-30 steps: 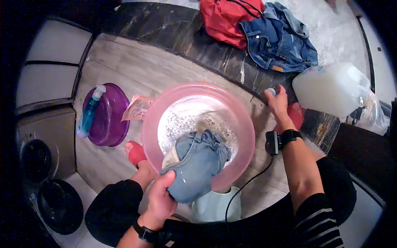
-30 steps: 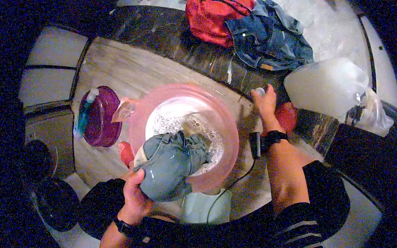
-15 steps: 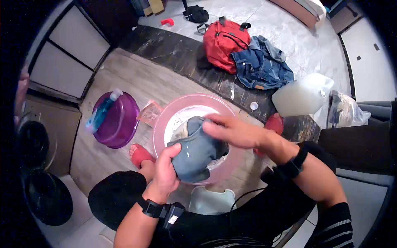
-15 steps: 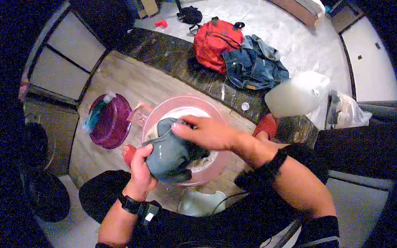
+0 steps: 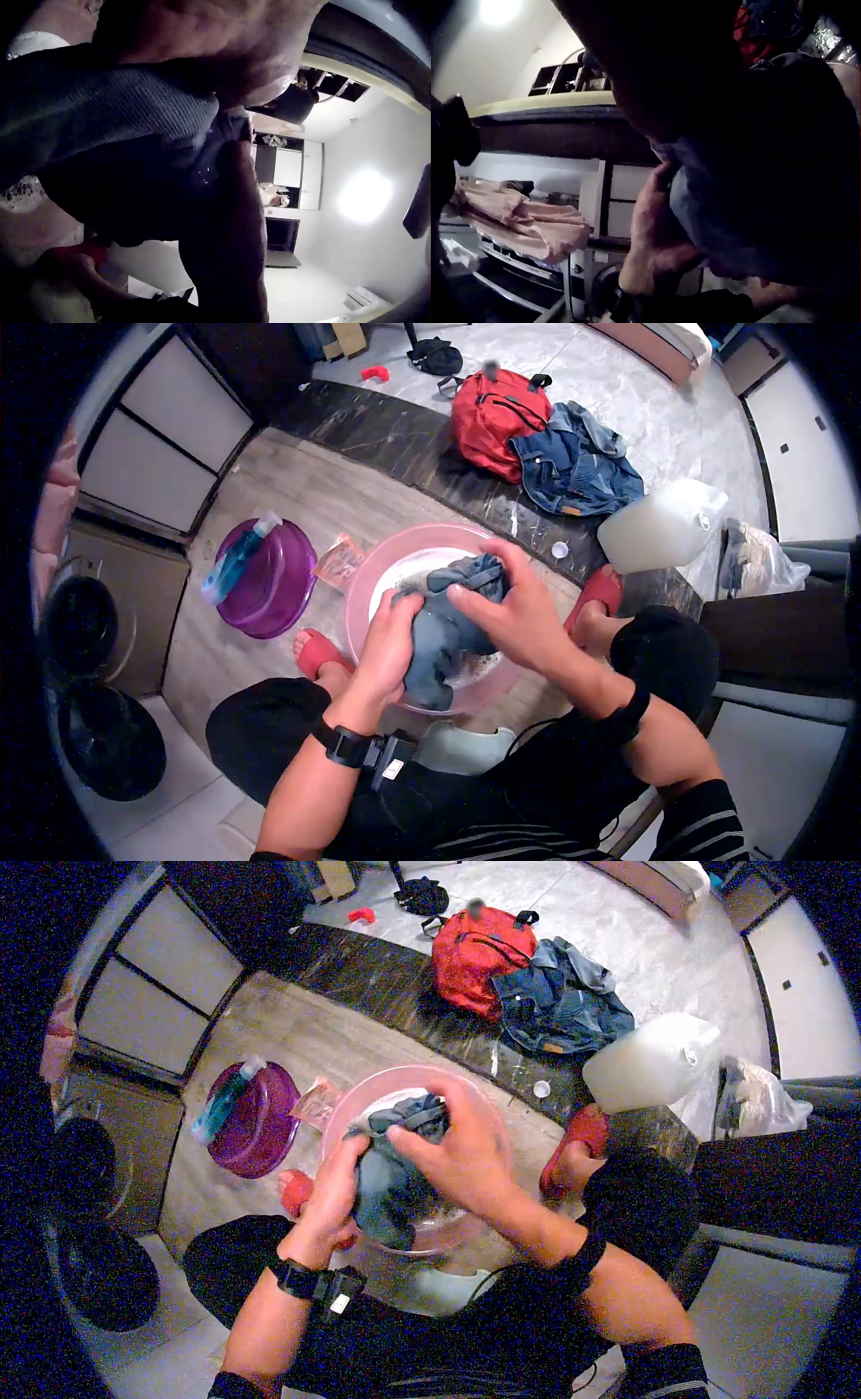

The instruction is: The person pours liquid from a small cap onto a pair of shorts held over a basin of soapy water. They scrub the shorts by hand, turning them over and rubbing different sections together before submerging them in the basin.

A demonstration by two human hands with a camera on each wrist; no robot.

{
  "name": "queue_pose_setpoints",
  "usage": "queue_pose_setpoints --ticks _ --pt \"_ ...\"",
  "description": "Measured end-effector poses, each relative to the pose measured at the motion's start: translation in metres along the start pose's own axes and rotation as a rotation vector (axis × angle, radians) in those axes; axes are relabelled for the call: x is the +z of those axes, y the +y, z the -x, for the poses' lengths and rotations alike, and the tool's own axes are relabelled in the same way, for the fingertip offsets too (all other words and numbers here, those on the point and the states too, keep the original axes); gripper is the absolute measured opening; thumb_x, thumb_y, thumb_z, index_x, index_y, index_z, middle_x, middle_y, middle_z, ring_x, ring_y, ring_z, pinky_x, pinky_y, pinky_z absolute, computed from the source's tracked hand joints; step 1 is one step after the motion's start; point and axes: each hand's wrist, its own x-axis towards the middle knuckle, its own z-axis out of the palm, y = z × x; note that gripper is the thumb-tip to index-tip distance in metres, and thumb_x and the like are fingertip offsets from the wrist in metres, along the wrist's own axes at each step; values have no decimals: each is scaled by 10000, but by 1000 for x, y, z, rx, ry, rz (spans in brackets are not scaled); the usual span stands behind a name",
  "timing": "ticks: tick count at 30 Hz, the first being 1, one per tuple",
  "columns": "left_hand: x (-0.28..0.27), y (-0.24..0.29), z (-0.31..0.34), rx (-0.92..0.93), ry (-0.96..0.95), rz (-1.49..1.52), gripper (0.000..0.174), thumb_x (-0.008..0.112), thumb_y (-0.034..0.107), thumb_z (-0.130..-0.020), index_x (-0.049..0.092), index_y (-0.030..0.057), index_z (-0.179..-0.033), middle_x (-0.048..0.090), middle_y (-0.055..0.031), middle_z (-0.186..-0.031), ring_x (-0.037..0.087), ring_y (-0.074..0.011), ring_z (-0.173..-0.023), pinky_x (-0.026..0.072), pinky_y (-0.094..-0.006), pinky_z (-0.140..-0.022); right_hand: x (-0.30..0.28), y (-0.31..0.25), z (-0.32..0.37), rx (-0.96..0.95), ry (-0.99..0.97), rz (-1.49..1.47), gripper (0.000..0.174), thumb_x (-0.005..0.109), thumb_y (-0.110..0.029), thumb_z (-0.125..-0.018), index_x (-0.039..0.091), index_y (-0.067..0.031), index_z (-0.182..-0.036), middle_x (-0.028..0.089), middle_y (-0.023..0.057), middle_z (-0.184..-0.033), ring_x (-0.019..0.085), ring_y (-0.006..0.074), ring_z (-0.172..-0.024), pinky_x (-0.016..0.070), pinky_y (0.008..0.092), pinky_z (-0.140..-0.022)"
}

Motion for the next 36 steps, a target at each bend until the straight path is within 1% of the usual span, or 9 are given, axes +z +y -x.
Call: queue_pose_setpoints --ticks 5,10,14,17,19,21,24,28,36 --pt "21 15 -5 -9 126 192 390 353 361 -954 566 53 -1063 596 -75 -982 578 -174 -918 453 -330 -824 21 -25 1 59 -145 164 474 615 -397 -862 484 -22 -1120 643 242 -849 629 422 -824 498 477 -708" --pt "37 6 -1 447 191 -524 483 361 346 -961 579 -52 -1127 637 -206 -1049 602 -267 -969 444 -373 -817 32 6 -32 315 -145 323 469 472 -447 -922 493 -4 -1074 624 314 -877 612 476 -826 468 552 -737" --pt "14 29 -29 231 239 -536 475 368 337 -954 564 -53 -1143 645 -239 -992 617 -347 -958 457 -418 -821 35 -16 -13 194 -116 152 450 455 -439 -929 482 -6 -1045 617 325 -838 606 493 -799 458 574 -740" --pt "13 20 -33 327 164 -1083 502 378 370 -950 552 -53 -1156 626 -281 -1022 597 -396 -1015 448 -436 -849 35 -14 -12 243 -106 182 434 443 -433 -935 484 -18 -1054 620 320 -829 607 495 -787 465 572 -727" --pt "33 15 -10 533 146 -766 533 315 401 -982 534 -29 -1208 615 -281 -1070 569 -426 -1071 430 -420 -915 33 -6 -23 289 -81 215 450 422 -436 -943 473 -31 -1132 626 309 -822 615 485 -791 472 569 -722" --pt "33 9 -13 568 239 -625 485 309 404 -997 594 27 -1108 636 -107 -1021 595 -241 -971 456 -348 -878 31 -3 -26 221 -81 223 471 409 -440 -946 457 -37 -1186 629 304 -813 620 480 -785 475 568 -718" --pt "11 27 -27 101 85 -192 637 240 601 -972 600 80 -1041 616 -82 -944 582 -181 -836 488 -343 -756 28 -37 -9 210 -295 263 497 380 -418 -960 429 -43 -1282 620 319 -887 604 488 -850 464 561 -764" --pt "38 20 -1 436 214 -852 672 218 483 -1000 593 -66 -1093 618 -304 -1045 586 -410 -1037 436 -453 -850 27 -19 -23 305 -156 189 504 380 -378 -964 426 -23 -1319 605 348 -925 591 499 -895 445 558 -816" --pt "23 13 -14 419 129 -1049 619 230 435 -1004 574 -68 -1118 620 -313 -960 584 -443 -995 439 -473 -830 23 -33 -12 289 -236 214 477 378 -341 -961 461 0 -1285 607 330 -966 590 489 -908 454 540 -812"
